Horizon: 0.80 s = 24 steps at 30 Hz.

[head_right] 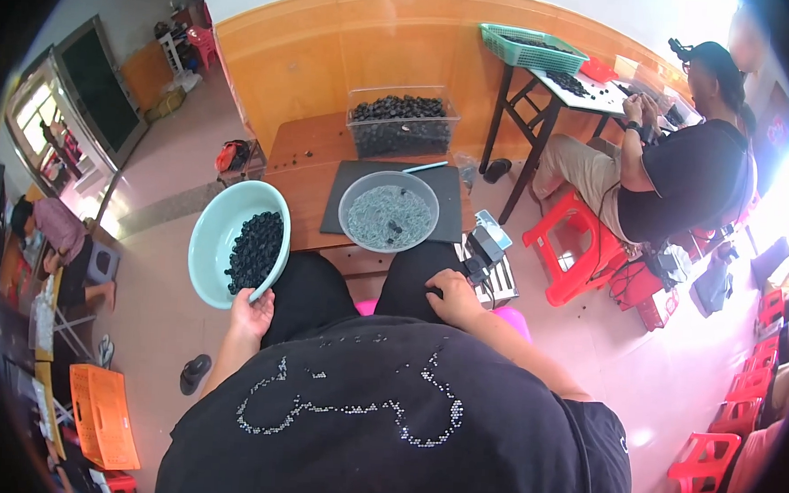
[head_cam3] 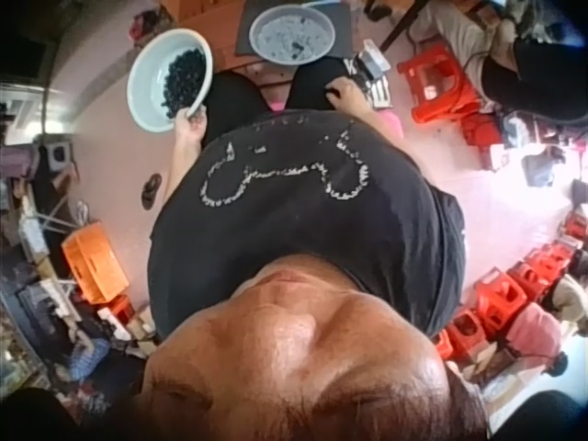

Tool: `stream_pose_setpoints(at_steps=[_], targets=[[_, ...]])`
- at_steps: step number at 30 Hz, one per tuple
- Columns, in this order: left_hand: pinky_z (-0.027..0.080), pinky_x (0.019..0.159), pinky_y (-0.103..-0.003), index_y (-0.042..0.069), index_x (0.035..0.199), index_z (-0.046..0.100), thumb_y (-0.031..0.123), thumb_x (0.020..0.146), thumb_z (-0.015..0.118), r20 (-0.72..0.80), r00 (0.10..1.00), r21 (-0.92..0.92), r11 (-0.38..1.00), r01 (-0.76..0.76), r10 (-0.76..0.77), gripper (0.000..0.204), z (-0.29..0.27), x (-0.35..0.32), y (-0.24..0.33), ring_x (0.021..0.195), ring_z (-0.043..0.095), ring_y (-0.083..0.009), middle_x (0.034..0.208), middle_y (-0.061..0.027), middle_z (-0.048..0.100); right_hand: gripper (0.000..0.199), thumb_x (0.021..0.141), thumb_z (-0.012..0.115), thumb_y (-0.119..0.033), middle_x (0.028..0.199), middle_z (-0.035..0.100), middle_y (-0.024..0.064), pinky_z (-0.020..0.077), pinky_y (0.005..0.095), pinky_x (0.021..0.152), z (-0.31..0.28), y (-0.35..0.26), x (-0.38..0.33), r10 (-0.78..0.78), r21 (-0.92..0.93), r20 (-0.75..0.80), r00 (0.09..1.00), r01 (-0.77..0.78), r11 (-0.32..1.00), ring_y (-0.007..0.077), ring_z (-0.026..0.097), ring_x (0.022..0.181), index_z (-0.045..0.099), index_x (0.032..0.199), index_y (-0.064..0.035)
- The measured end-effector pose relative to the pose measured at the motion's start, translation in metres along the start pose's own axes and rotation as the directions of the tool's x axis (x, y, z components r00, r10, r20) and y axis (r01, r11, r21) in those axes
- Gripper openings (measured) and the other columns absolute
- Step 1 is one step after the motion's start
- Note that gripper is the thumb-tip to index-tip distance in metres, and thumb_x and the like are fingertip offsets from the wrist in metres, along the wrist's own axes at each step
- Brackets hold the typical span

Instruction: The person inserts metal pins into plastic caps by hand, dumps plastic caps from a basin into a round container, and attaches more pins to plastic caps.

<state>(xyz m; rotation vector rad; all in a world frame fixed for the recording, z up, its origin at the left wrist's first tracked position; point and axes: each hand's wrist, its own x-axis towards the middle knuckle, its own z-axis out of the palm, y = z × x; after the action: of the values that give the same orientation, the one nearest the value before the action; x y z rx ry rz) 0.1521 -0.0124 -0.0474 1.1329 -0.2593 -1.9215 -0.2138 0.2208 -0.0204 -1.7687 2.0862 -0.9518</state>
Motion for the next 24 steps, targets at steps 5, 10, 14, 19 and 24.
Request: stream_pose_setpoints(at_steps=[5, 10, 14, 19, 24], targets=[[0.055, 0.060, -0.028, -0.004, 0.088, 0.060, 0.013, 0.082, 0.052, -0.010, 1.000, 0.031, 0.999, 0.011, -0.011, 0.020, 0.003, -0.001, 0.000, 0.073, 0.064, -0.0252, 0.081, -0.0141, 0.063, 0.021, 0.075, 0.065, -0.012, 0.100, 0.060, 0.0155, 0.0432, 0.0395, 0.090, 0.000, 0.002, -0.001, 0.010, 0.034, 0.007, 1.000, -0.010, 0.999, 0.0334, 0.055, 0.101, 0.066, 0.094, -0.0020], [0.057, 0.064, -0.030, -0.002, 0.092, 0.051, 0.006, 0.082, 0.055, 0.039, 0.998, 0.057, 0.997, -0.045, 0.043, 0.014, -0.002, 0.007, -0.003, 0.079, 0.063, -0.0245, 0.092, -0.0142, 0.059, 0.021, 0.075, 0.065, -0.013, 0.099, 0.060, 0.0164, 0.0436, 0.0399, 0.090, 0.001, 0.006, 0.001, 0.008, 0.033, 0.012, 1.000, -0.009, 0.999, 0.0340, 0.055, 0.101, 0.066, 0.094, -0.0021], [0.057, 0.062, -0.031, -0.001, 0.092, 0.051, 0.004, 0.084, 0.054, 0.115, 0.986, 0.110, 0.984, -0.137, 0.124, 0.010, 0.002, 0.005, -0.008, 0.076, 0.062, -0.0220, 0.090, -0.0127, 0.059, 0.021, 0.075, 0.065, -0.012, 0.099, 0.060, 0.0169, 0.0438, 0.0400, 0.089, -0.001, 0.004, 0.003, 0.007, 0.033, 0.014, 1.000, -0.007, 0.999, 0.0344, 0.055, 0.100, 0.066, 0.093, -0.0020], [0.055, 0.055, -0.028, 0.001, 0.089, 0.052, 0.005, 0.082, 0.055, 0.061, 0.989, 0.060, 0.988, -0.140, 0.136, 0.008, 0.009, -0.004, -0.007, 0.068, 0.062, -0.0214, 0.083, -0.0109, 0.060, 0.021, 0.075, 0.066, -0.011, 0.099, 0.060, 0.0168, 0.0442, 0.0396, 0.088, 0.000, 0.003, 0.005, -0.005, 0.050, 0.016, 1.000, 0.005, 0.999, 0.0341, 0.056, 0.099, 0.065, 0.093, -0.0012], [0.049, 0.047, -0.023, 0.004, 0.086, 0.053, 0.006, 0.079, 0.055, 0.063, 0.998, -0.028, 1.000, -0.008, 0.010, 0.008, 0.007, -0.005, -0.003, 0.065, 0.062, -0.0202, 0.076, -0.0088, 0.061, 0.021, 0.074, 0.066, -0.010, 0.098, 0.061, 0.0155, 0.0441, 0.0391, 0.088, -0.001, 0.004, 0.002, -0.008, 0.041, -0.002, 1.000, 0.008, 0.999, 0.0332, 0.056, 0.098, 0.065, 0.094, -0.0027]])
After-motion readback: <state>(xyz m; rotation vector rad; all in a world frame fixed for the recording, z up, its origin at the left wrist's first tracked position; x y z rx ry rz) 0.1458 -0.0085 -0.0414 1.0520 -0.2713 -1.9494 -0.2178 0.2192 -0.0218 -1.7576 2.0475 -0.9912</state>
